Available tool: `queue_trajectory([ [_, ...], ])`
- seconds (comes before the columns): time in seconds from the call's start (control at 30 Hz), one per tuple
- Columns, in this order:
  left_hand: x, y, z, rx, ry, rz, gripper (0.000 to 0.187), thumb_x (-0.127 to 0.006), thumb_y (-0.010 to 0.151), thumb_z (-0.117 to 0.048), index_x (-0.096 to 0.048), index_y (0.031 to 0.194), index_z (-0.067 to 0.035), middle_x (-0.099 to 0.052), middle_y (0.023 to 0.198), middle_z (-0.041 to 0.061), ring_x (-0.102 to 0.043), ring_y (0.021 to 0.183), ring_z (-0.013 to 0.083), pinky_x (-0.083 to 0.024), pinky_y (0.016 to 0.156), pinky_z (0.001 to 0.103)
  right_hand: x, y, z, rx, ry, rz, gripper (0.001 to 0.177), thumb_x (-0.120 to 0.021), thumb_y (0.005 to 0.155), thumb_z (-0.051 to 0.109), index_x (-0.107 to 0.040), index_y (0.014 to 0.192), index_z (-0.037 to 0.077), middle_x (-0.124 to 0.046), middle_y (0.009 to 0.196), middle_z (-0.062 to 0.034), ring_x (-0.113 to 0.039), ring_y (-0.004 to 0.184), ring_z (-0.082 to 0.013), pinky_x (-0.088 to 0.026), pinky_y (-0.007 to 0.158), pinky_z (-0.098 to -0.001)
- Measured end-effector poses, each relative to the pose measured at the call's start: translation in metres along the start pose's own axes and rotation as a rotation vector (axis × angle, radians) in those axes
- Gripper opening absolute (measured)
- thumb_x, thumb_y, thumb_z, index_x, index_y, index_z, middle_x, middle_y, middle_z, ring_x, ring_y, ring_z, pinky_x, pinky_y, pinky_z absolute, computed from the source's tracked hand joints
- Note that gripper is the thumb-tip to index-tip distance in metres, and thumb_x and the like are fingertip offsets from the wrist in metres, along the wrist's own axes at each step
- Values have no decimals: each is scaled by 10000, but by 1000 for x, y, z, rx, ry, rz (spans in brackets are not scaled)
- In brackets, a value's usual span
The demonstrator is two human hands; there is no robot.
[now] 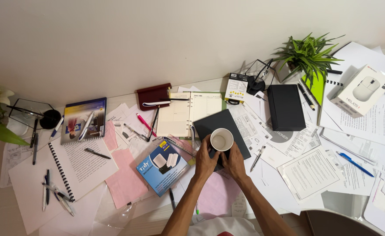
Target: The person organizes stationery items on a cluttered desk. They pick up a black notebook and place it into a drawer, then handle several small notepads and pens, stacking them and placing them into the drawer. The person also gathers multiple pens from the desk surface and places them into a white cup.
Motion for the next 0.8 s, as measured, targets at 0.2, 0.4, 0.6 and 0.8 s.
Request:
queue_trajectory([
  [0.2, -3, -3, 7, -1, 73, -15, 697, -787, 834, -10, -469, 1451, -64, -664, 1334, 164, -687, 1186, 307, -575, 980, 390, 0, -3, 3, 62, -82, -28, 620, -709, 878, 71, -411, 1413, -27, -550, 1321, -289, -573, 1184, -471, -503, 967, -525],
  [0.4, -9, -18, 29, -27, 126, -34, 741, -768, 838, -26, -431, 1497, -40, -609, 1408, 203, -602, 1304, 366, -501, 1059, 432, -2, -2, -1, -88, -57, 58, 513, -690, 942, 129, -460, 1384, 3, -579, 1315, -246, -614, 1168, -445, -538, 948, -499],
  [0.6, -10, -37, 44, -54, 242, -83, 614, -687, 929, -90, -440, 1484, 1, -538, 1466, 244, -532, 1350, 402, -436, 1109, 461, 15, -14, 26, 218, -301, -69, 604, -694, 873, 67, -462, 1417, -55, -496, 1445, -295, -438, 1400, -480, -381, 1148, -544],
  [0.8, -1, -58, 9, -72, 276, -150, 413, -638, 927, -47, -572, 1333, -17, -624, 1254, 196, -633, 1112, 343, -502, 962, 453, 50, -38, 13, 119, -323, -213, 482, -675, 891, 55, -581, 1351, -54, -529, 1439, -262, -480, 1378, -446, -389, 1165, -512],
])
Point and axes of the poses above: each hand's wrist, its own y-axis towards the middle knuckle, its own x-axis out of the back of the hand, z = x × y, the point moved 10 cm from there along y, towards the middle knuckle
